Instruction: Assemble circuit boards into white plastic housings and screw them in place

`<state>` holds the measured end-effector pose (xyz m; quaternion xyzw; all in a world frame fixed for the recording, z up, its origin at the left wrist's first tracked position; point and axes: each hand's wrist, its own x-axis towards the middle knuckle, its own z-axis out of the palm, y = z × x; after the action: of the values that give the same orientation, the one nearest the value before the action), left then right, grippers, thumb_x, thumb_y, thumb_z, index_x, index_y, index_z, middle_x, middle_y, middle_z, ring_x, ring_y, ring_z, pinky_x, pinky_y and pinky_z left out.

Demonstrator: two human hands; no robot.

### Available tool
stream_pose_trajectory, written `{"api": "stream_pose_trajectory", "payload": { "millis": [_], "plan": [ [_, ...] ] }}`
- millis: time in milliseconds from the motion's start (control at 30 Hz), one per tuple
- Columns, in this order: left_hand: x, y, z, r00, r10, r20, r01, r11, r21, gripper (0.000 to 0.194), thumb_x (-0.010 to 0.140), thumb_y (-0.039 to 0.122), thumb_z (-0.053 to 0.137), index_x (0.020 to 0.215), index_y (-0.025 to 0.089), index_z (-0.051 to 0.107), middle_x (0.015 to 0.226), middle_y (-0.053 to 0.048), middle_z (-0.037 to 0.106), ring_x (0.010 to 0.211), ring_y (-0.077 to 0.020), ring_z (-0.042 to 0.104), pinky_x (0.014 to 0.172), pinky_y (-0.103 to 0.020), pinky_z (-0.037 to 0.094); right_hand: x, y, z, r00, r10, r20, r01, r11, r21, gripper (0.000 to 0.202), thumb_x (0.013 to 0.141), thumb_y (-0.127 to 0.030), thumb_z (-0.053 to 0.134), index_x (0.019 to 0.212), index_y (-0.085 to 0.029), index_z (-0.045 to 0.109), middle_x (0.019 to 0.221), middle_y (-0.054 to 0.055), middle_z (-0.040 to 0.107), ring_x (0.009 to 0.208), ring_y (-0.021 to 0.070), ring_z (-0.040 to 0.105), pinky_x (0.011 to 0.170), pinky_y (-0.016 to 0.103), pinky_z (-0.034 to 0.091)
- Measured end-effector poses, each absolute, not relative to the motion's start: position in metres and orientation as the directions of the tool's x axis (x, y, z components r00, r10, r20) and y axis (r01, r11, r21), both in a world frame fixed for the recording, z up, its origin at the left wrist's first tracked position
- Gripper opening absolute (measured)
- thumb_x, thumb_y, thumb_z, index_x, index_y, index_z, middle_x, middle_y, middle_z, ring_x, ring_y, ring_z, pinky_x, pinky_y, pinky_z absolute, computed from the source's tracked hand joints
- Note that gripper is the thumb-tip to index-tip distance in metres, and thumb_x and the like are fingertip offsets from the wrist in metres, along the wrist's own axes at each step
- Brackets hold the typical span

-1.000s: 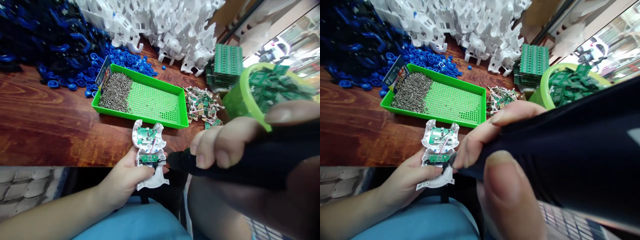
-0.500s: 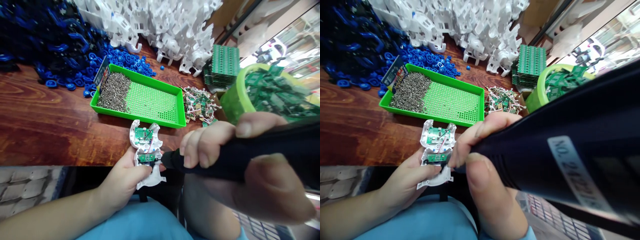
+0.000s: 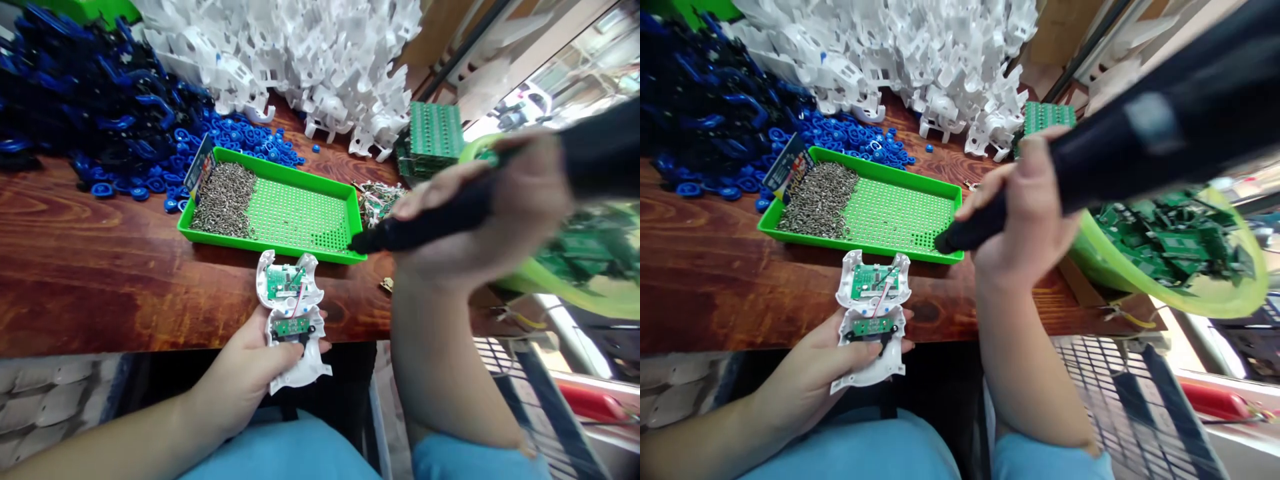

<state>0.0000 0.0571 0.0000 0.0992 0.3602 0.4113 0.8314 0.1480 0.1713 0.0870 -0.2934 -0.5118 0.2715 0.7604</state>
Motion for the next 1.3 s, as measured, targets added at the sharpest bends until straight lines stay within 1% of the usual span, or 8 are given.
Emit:
{"api": "stream_pose_trajectory", "payload": {
  "millis": [100,267,467,700,933,1133,1233,1300],
  "plan": [
    [-0.001,0.056,-0.002,0.413,0.750,-0.517,-0.618,0.648,0.446,0.038,0.071,0.008,0.069,0.107,0.019,0.063,0.108,-0.006,0.071,0.092,-0.0256,0.069,0.076,-0.029,0.057,0.143,0.208,0.071,0.323,0.696,0.641,-0.052,0.690,-0.722,0.013,0.073,-0.024,0.060,0.079,-0.026,0.049,0.053,-0.009,0.043,0.041,0.0086,0.043,0.037,0.025,0.038],
    [0.000,0.056,-0.006,0.423,0.758,-0.497,-0.623,0.642,0.448,0.038,0.073,0.007,0.069,0.108,0.020,0.062,0.111,-0.007,0.070,0.094,-0.0267,0.069,0.076,-0.030,0.058,0.143,0.236,0.054,0.268,0.703,0.658,0.042,0.674,-0.737,0.019,0.077,-0.034,0.062,0.084,-0.028,0.045,0.064,-0.007,0.043,0.045,0.0075,0.042,0.040,0.025,0.037],
    [-0.001,0.057,-0.004,0.439,0.743,-0.505,-0.622,0.657,0.426,0.039,0.074,0.007,0.067,0.110,0.020,0.060,0.113,-0.007,0.069,0.096,-0.0265,0.068,0.078,-0.031,0.057,0.144,0.234,0.051,0.253,0.769,0.587,0.075,0.590,-0.804,0.029,0.073,-0.046,0.066,0.081,-0.032,0.042,0.062,-0.005,0.043,0.053,0.0105,0.043,0.042,0.027,0.039],
    [0.000,0.056,-0.006,0.442,0.749,-0.494,-0.631,0.651,0.422,0.040,0.072,0.007,0.070,0.109,0.020,0.060,0.111,-0.007,0.069,0.092,-0.0248,0.070,0.076,-0.030,0.057,0.143,0.232,0.051,0.272,0.785,0.556,0.110,0.549,-0.829,0.021,0.073,-0.041,0.062,0.080,-0.035,0.043,0.071,-0.005,0.047,0.054,0.0109,0.042,0.047,0.033,0.044],
    [0.002,0.058,-0.003,0.434,0.746,-0.505,-0.617,0.654,0.437,0.040,0.072,0.009,0.071,0.109,0.021,0.059,0.111,-0.006,0.069,0.093,-0.0244,0.069,0.077,-0.030,0.056,0.144,0.225,0.056,0.249,0.788,0.563,0.112,0.554,-0.825,0.019,0.076,-0.036,0.061,0.082,-0.034,0.043,0.063,-0.006,0.043,0.051,0.0097,0.043,0.050,0.030,0.045],
    [0.003,0.058,-0.002,0.433,0.749,-0.502,-0.596,0.656,0.464,0.041,0.069,0.011,0.072,0.106,0.019,0.059,0.099,-0.006,0.070,0.088,-0.0250,0.070,0.072,-0.030,0.056,0.130,0.198,0.087,0.424,0.636,0.645,0.041,0.697,-0.715,0.007,0.081,-0.028,0.054,0.084,-0.024,0.048,0.053,-0.007,0.041,0.046,0.0105,0.043,0.043,0.025,0.041],
    [0.003,0.060,-0.001,0.453,0.730,-0.512,-0.577,0.678,0.455,0.044,0.070,0.011,0.071,0.110,0.021,0.056,0.096,-0.005,0.069,0.088,-0.0242,0.069,0.075,-0.032,0.055,0.121,0.173,0.103,0.268,0.774,0.574,-0.077,0.611,-0.788,0.022,0.085,-0.044,0.047,0.077,-0.024,0.045,0.045,-0.008,0.045,0.038,0.0100,0.044,0.036,0.025,0.040],
    [0.002,0.062,0.000,0.464,0.729,-0.504,-0.581,0.680,0.448,0.047,0.069,0.011,0.072,0.112,0.021,0.054,0.096,-0.005,0.069,0.085,-0.0226,0.069,0.073,-0.030,0.055,0.115,0.158,0.110,0.096,0.879,0.467,-0.100,0.476,-0.874,0.034,0.084,-0.053,0.047,0.067,-0.026,0.035,0.041,-0.008,0.049,0.035,0.0112,0.047,0.035,0.026,0.043]
  ]
}}
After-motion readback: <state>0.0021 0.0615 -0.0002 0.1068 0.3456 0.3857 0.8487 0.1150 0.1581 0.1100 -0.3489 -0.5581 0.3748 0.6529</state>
